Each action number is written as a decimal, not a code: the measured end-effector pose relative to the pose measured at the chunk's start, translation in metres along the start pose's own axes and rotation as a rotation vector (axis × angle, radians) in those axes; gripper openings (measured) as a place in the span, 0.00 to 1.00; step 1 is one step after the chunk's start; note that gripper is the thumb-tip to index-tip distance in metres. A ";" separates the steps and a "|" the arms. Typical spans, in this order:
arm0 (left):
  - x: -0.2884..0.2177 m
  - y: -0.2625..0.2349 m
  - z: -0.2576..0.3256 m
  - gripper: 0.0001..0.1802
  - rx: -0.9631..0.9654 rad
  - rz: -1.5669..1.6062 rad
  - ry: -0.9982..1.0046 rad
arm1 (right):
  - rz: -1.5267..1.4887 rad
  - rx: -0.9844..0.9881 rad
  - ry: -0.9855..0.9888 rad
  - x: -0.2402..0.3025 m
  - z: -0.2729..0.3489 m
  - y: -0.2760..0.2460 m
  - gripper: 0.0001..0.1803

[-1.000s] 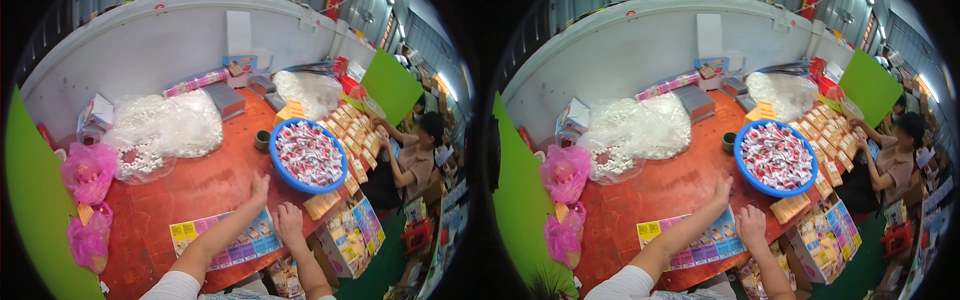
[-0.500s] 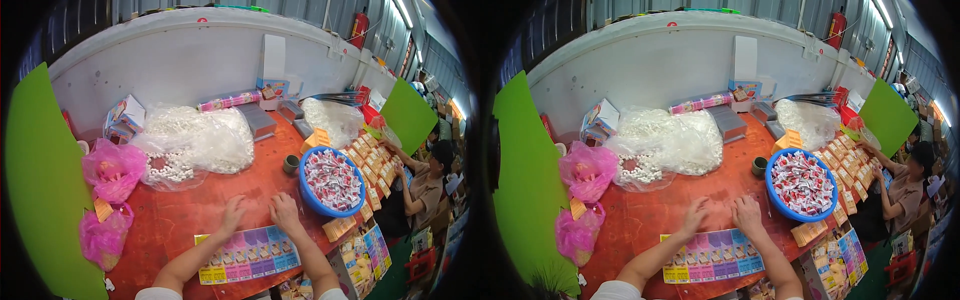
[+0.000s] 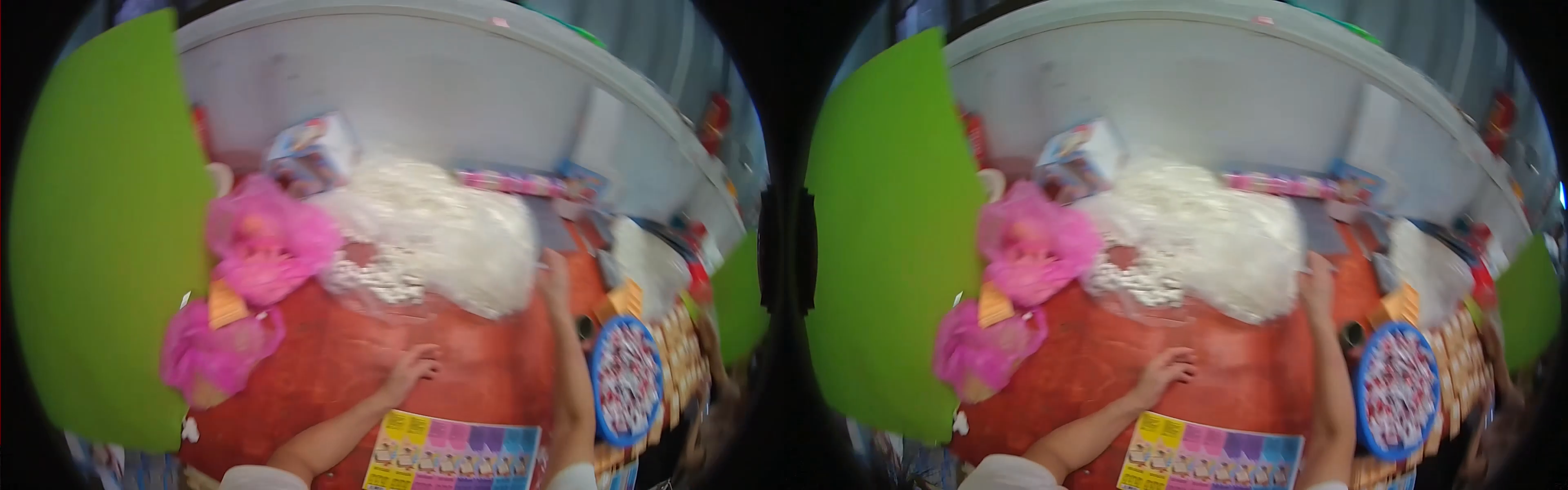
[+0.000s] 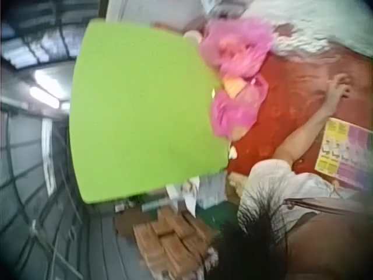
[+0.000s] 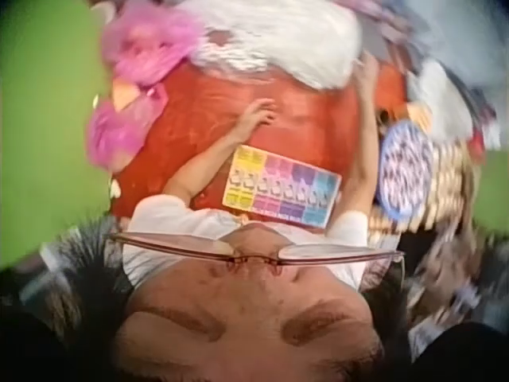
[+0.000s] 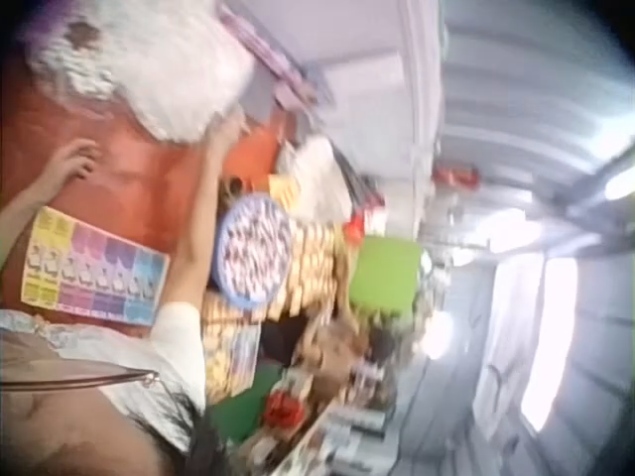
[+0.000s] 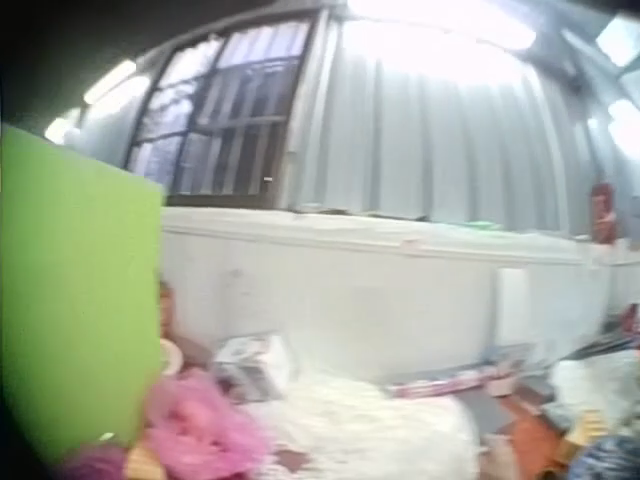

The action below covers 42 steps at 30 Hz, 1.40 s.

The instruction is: Packing small toy items into plastic trays and clear bags at a factory workstation.

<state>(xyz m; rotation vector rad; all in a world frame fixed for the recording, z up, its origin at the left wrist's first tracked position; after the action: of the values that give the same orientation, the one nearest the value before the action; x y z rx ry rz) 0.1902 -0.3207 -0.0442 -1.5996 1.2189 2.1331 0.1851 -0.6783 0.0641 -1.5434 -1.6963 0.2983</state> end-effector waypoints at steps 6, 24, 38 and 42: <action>0.019 -0.017 -0.005 0.22 0.022 0.078 0.037 | -0.547 0.033 -0.062 0.233 -0.009 -0.056 0.20; -0.183 -0.166 -0.024 0.13 -0.538 -1.364 0.659 | -0.307 0.409 -0.529 0.372 0.050 -0.055 0.23; -0.293 -0.248 0.091 0.16 -0.510 -1.725 -0.290 | -0.420 0.529 -0.725 0.467 0.082 0.193 0.21; -0.248 -0.304 0.106 0.20 -0.614 -1.422 -0.059 | -0.193 0.393 -0.746 0.504 0.103 0.257 0.19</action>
<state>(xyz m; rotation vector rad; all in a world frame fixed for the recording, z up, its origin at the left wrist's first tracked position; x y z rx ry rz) 0.3956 0.0216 0.0320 -1.6769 -0.6485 1.4638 0.3363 -0.1248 0.0298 -1.0137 -2.1500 1.1385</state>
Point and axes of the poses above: each hand's wrist, its own z-axis away from the middle knuckle, its own y-axis out of the palm, x = y × z, the point moved 2 cm from there along -z, towards the middle knuckle, and after that the axes turned 3 degrees about y, right-handed, at the moved point
